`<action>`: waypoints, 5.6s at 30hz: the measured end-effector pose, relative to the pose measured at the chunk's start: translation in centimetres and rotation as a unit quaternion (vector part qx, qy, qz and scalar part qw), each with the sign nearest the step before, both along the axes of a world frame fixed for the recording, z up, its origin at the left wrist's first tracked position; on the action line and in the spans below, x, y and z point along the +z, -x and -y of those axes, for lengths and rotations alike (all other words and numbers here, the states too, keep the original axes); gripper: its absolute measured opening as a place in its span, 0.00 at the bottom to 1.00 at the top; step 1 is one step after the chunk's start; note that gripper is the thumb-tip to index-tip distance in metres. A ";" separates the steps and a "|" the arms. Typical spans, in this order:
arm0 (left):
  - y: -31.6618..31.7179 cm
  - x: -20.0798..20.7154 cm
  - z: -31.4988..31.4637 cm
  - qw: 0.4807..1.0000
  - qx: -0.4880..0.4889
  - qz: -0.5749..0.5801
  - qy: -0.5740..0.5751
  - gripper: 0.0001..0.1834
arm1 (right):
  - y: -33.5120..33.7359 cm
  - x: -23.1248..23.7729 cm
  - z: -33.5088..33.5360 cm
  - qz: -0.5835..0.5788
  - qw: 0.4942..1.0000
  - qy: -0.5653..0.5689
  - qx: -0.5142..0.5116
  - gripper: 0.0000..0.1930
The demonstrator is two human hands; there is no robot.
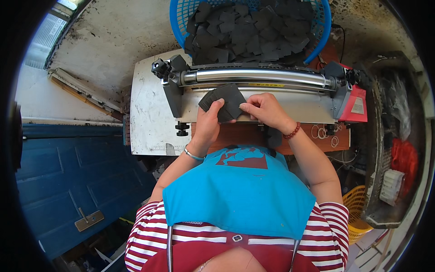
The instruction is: Sorting and inspecting small black foam shoe components near a gluing or rolling machine.
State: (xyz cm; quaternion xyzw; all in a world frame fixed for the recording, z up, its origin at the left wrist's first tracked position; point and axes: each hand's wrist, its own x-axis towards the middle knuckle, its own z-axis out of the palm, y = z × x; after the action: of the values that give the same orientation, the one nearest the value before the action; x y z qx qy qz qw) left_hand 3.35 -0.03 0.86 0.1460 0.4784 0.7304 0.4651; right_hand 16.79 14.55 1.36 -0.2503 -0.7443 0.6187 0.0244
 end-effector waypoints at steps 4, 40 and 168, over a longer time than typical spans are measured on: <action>0.1 0.5 0.1 1.000 0.017 0.014 -0.014 0.13 | -0.5 0.1 -0.7 0.013 0.998 0.055 -0.001 0.16; 0.6 -1.0 -0.1 0.999 0.028 -0.047 0.002 0.10 | -2.1 -0.2 -2.7 0.054 0.997 0.038 -0.037 0.20; -0.6 -0.6 -1.8 0.930 -0.053 -0.356 0.081 0.13 | -2.3 1.4 1.5 -0.092 0.961 -0.259 -0.030 0.12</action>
State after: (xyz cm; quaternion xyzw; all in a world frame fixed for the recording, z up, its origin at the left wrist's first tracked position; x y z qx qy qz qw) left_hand 3.92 1.75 0.27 0.3835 0.6612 0.5636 0.3131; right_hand 19.06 13.05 2.78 -0.1997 -0.8658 0.4241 0.1753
